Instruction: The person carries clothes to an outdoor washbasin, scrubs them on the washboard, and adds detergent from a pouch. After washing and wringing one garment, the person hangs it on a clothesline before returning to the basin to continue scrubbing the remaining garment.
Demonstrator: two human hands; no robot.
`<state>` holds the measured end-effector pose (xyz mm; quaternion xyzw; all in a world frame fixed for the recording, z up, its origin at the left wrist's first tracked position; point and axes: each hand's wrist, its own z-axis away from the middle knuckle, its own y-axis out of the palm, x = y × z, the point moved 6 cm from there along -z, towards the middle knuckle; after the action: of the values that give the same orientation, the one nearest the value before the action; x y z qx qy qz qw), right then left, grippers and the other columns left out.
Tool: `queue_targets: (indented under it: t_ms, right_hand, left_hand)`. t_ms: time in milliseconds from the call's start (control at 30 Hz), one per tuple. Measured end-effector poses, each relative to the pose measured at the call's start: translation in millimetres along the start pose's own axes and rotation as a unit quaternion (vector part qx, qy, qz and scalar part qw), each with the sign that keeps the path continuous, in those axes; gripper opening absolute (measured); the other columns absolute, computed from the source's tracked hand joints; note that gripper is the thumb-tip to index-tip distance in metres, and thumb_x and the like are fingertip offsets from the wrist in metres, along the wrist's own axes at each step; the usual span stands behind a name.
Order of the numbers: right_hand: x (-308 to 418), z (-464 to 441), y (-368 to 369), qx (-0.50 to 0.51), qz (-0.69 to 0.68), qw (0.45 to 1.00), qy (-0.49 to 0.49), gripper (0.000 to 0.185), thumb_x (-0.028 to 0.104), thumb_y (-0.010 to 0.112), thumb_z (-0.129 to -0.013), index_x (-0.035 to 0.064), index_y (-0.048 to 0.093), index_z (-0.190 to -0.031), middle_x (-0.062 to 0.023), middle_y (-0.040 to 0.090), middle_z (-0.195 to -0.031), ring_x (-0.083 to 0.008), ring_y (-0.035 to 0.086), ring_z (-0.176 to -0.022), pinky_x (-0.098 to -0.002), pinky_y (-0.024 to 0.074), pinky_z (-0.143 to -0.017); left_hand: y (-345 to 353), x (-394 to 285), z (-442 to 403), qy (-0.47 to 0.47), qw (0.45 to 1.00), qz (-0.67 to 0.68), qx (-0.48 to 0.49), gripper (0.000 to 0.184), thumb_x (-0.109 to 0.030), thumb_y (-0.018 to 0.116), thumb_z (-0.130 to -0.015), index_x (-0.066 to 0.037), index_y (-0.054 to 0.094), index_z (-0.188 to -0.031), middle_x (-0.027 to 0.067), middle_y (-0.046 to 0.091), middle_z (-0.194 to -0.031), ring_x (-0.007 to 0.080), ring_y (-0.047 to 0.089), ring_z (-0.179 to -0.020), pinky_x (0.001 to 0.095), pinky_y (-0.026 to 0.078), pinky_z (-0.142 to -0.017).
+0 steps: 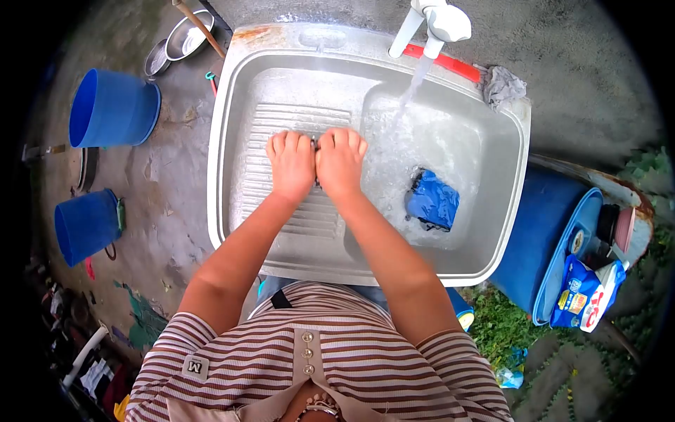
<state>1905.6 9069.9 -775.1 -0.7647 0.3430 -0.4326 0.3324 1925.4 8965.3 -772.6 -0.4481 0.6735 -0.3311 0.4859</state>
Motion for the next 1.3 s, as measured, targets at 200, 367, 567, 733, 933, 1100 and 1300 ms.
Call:
queue_targets:
  t_ms: [200,367,567,733,933,1100,1300]
  right_hand:
    - [40.4,111.3,-45.3,0.063,-0.073,0.991,-0.095,0.014,0.012,0.065,-0.078,0.0060,0.062,-0.091,-0.0066,0.061,-0.102,-0.0292,0.056,-0.107,-0.0470,0.0390,-0.094]
    - [-10.7,-37.6,19.9,0.043,-0.006,0.999,-0.006,0.003,0.014,0.063,-0.081,0.0120,0.061,-0.080,-0.0053,0.060,-0.089,-0.0283,0.053,-0.099,-0.0423,0.0377,-0.090]
    - [-5.2,-13.0,2.1,0.000,0.012,1.000,0.011,0.006,0.011,0.064,-0.078,0.0111,0.064,-0.084,-0.0050,0.065,-0.099,-0.0291,0.055,-0.108,-0.0475,0.0371,-0.095]
    - [38.9,99.6,-47.5,0.060,-0.086,0.992,-0.070,0.011,0.011,0.063,-0.078,0.0080,0.060,-0.089,-0.0063,0.062,-0.097,-0.0286,0.056,-0.102,-0.0470,0.0381,-0.091]
    - [-6.3,0.1,15.4,0.104,-0.021,0.994,-0.033,0.008,0.012,0.061,-0.083,0.0097,0.063,-0.090,-0.0069,0.062,-0.096,-0.0299,0.056,-0.099,-0.0438,0.0379,-0.088]
    - [-23.0,-34.1,18.0,-0.017,0.034,0.998,0.044,0.010,0.013,0.063,-0.084,0.0118,0.066,-0.093,-0.0083,0.061,-0.101,-0.0308,0.055,-0.100,-0.0436,0.0386,-0.092]
    - [24.3,86.6,-43.4,0.066,-0.116,0.990,-0.050,0.019,0.008,0.063,-0.083,0.0033,0.061,-0.101,-0.0123,0.061,-0.111,-0.0338,0.055,-0.110,-0.0483,0.0385,-0.095]
  left_hand:
    - [-38.5,-25.9,107.8,0.144,0.983,0.087,0.073,0.018,-0.012,0.063,-0.081,-0.003,0.061,-0.097,0.0164,0.058,-0.107,0.0366,0.053,-0.102,0.0492,0.041,-0.089]
    - [27.2,11.3,-29.0,-0.024,0.999,0.009,0.043,0.010,-0.016,0.058,-0.087,-0.007,0.059,-0.091,0.0125,0.055,-0.103,0.0329,0.049,-0.101,0.0463,0.037,-0.094]
    - [0.2,3.3,-12.7,0.024,0.999,-0.008,-0.039,0.015,-0.019,0.061,-0.090,-0.006,0.065,-0.096,0.0107,0.061,-0.110,0.0332,0.051,-0.113,0.0479,0.033,-0.105]
    - [-38.1,-18.5,87.3,0.085,0.991,0.097,0.039,0.011,-0.016,0.063,-0.081,-0.007,0.060,-0.087,0.0126,0.056,-0.096,0.0337,0.053,-0.103,0.0470,0.043,-0.089]
    - [15.4,6.3,-8.6,0.014,0.999,0.042,0.031,0.005,-0.014,0.055,-0.087,-0.009,0.056,-0.086,0.0127,0.056,-0.094,0.0327,0.051,-0.095,0.0451,0.039,-0.087]
    - [15.5,1.3,-48.3,0.010,1.000,-0.021,-0.014,0.015,-0.020,0.060,-0.091,-0.007,0.065,-0.096,0.0087,0.061,-0.106,0.0314,0.051,-0.116,0.0496,0.034,-0.104]
    - [-31.9,-24.6,81.3,0.085,0.991,0.099,0.015,0.015,-0.015,0.063,-0.086,-0.004,0.061,-0.096,0.0129,0.059,-0.106,0.0345,0.053,-0.107,0.0485,0.041,-0.090]
